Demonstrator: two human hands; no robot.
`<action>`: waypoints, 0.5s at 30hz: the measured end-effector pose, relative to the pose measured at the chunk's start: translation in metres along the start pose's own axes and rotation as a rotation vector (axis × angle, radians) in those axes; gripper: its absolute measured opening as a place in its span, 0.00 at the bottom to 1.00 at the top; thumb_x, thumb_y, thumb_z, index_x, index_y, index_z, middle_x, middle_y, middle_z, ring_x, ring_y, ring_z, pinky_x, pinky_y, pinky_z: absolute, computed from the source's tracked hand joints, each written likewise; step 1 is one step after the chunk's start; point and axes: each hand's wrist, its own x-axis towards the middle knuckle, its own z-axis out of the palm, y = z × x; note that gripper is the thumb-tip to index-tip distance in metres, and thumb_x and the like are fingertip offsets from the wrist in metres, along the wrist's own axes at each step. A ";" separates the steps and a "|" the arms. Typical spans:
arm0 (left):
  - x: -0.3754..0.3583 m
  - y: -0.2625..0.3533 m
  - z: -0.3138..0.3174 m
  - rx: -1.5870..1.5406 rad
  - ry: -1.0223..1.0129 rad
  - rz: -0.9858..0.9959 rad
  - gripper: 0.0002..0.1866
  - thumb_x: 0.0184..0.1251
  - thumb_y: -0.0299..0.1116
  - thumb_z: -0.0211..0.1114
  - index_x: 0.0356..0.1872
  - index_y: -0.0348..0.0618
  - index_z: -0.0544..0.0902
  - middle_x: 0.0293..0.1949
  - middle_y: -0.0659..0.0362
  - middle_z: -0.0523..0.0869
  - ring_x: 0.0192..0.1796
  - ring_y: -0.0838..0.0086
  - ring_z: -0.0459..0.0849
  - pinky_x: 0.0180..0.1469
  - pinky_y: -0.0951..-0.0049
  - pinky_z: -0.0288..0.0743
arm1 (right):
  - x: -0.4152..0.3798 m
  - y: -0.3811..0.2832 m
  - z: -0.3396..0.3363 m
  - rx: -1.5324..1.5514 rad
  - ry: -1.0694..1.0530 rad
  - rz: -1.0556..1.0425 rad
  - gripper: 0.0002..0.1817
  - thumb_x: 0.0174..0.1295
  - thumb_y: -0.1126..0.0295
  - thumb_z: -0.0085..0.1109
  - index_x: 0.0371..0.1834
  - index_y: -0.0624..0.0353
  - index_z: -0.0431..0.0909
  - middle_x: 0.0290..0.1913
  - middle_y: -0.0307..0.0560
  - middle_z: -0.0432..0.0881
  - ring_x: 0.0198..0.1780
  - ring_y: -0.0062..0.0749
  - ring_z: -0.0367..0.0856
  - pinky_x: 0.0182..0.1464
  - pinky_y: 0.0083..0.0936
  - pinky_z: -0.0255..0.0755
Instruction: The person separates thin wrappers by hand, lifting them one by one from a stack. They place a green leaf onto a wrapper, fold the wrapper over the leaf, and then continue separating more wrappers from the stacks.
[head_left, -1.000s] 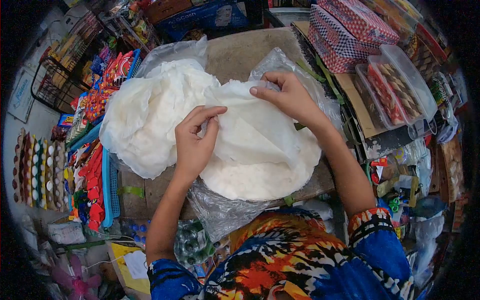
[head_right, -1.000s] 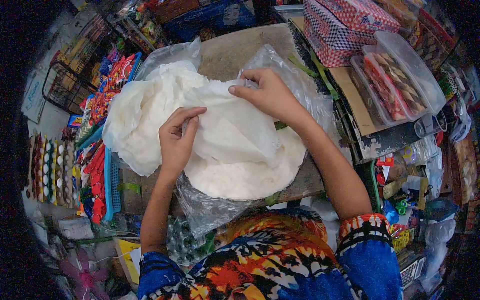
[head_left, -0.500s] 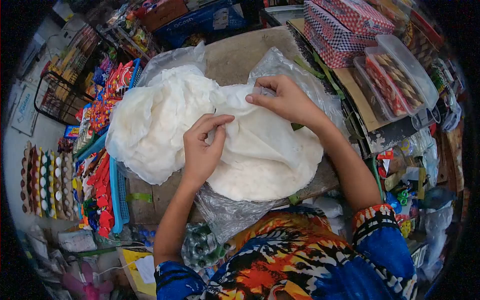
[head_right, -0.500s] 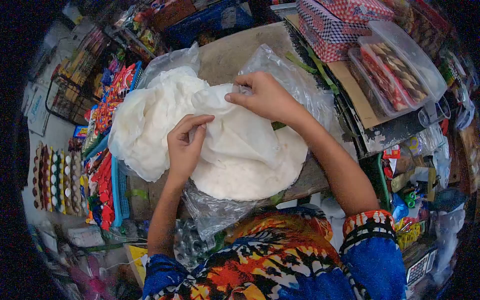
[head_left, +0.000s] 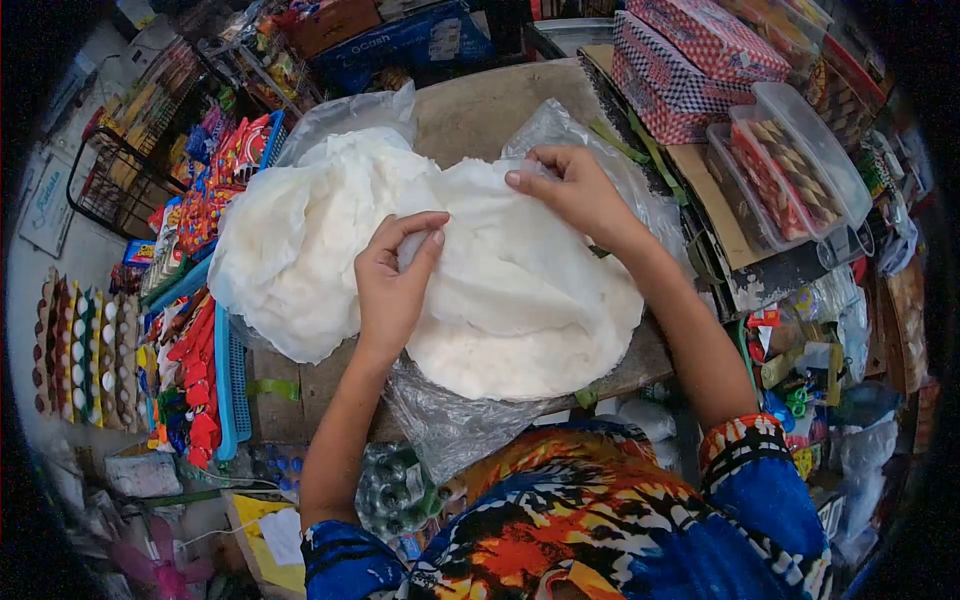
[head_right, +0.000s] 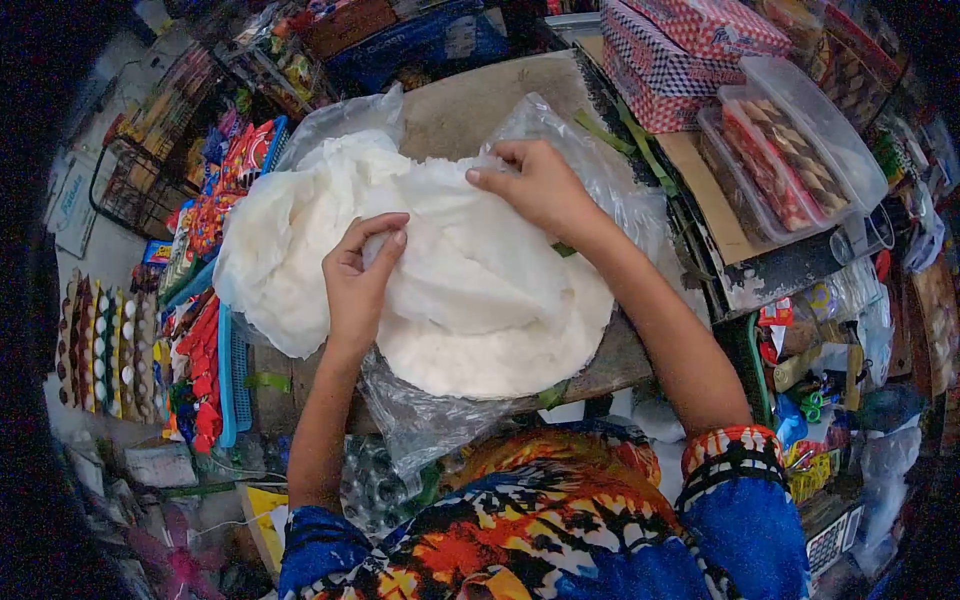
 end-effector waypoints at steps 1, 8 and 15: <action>0.000 0.000 0.000 0.000 0.004 0.000 0.10 0.64 0.24 0.62 0.45 0.33 0.83 0.46 0.58 0.83 0.49 0.78 0.78 0.54 0.79 0.68 | 0.000 -0.001 0.000 0.011 0.031 0.048 0.15 0.58 0.63 0.63 0.38 0.66 0.80 0.31 0.46 0.83 0.32 0.24 0.79 0.35 0.26 0.73; 0.000 0.006 -0.001 0.068 -0.076 -0.015 0.14 0.63 0.21 0.58 0.50 0.34 0.82 0.49 0.56 0.81 0.54 0.74 0.76 0.60 0.76 0.65 | -0.001 0.004 0.007 0.373 0.039 0.193 0.13 0.64 0.64 0.59 0.41 0.64 0.79 0.35 0.43 0.81 0.33 0.23 0.78 0.34 0.22 0.73; 0.001 0.006 0.000 0.025 -0.079 -0.043 0.12 0.62 0.23 0.64 0.47 0.33 0.82 0.46 0.58 0.82 0.49 0.77 0.78 0.55 0.78 0.68 | -0.006 -0.013 0.009 0.278 -0.125 0.217 0.13 0.63 0.63 0.60 0.41 0.63 0.80 0.34 0.41 0.82 0.33 0.22 0.79 0.35 0.22 0.73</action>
